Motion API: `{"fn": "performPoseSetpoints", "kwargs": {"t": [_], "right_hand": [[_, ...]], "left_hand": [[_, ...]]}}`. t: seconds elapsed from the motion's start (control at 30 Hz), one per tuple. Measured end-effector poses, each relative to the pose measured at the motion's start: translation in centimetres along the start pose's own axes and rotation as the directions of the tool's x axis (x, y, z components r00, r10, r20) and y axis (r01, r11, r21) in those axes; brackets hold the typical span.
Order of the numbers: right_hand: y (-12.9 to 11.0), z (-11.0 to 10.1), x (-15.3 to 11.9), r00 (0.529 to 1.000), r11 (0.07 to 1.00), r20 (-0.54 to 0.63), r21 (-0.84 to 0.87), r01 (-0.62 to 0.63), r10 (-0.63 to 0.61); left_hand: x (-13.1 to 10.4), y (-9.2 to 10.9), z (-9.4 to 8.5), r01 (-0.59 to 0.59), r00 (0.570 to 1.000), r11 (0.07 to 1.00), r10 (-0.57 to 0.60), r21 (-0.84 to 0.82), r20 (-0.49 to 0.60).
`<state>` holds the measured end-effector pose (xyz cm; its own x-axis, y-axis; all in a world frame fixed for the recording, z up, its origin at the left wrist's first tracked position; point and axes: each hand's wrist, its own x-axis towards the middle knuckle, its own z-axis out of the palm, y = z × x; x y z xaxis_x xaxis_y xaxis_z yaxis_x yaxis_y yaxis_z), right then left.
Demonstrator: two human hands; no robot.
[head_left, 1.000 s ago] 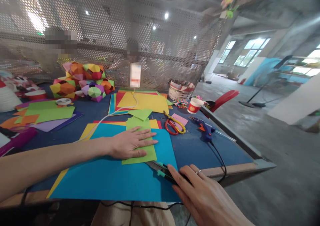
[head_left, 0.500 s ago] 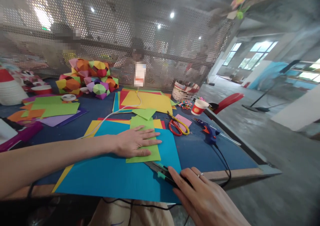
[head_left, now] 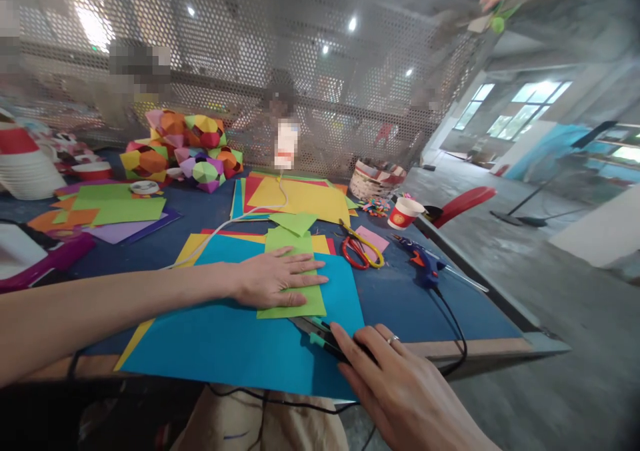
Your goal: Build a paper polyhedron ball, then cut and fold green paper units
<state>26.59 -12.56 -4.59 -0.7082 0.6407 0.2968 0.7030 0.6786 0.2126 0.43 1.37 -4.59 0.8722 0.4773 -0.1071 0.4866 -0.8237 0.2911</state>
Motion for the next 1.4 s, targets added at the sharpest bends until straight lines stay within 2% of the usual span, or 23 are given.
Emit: {"fn": "performPoseSetpoints", "kwargs": {"t": [0.23, 0.53, 0.7, 1.1, 1.4], "right_hand": [[-0.1, 0.2, 0.3, 1.0, 1.0, 0.028, -0.013, 0.007, -0.007], [-0.4, 0.3, 0.7, 1.0, 1.0, 0.004, 0.013, 0.016, -0.016], [-0.6, 0.3, 1.2, 0.998, 0.999, -0.053, 0.027, 0.031, -0.03], [-0.8, 0.3, 2.0, 0.994, 0.997, -0.087, 0.02, 0.072, -0.07], [-1.0, 0.0, 2.9, 0.994, 0.993, -0.073, 0.084, 0.082, -0.076]], "left_hand": [[0.0, -0.2, 0.2, -0.01, 1.0, 1.0, 0.01, 0.002, -0.004], [0.0, -0.2, 0.3, -0.022, 0.999, 1.0, 0.022, -0.01, -0.036], [-0.1, -0.2, 0.3, -0.002, 1.0, 1.0, 0.002, 0.003, -0.011], [0.0, -0.2, 0.3, -0.024, 1.0, 0.999, 0.023, -0.023, -0.02], [0.1, -0.1, 0.1, -0.015, 1.0, 1.0, 0.015, 0.006, -0.011]]}}
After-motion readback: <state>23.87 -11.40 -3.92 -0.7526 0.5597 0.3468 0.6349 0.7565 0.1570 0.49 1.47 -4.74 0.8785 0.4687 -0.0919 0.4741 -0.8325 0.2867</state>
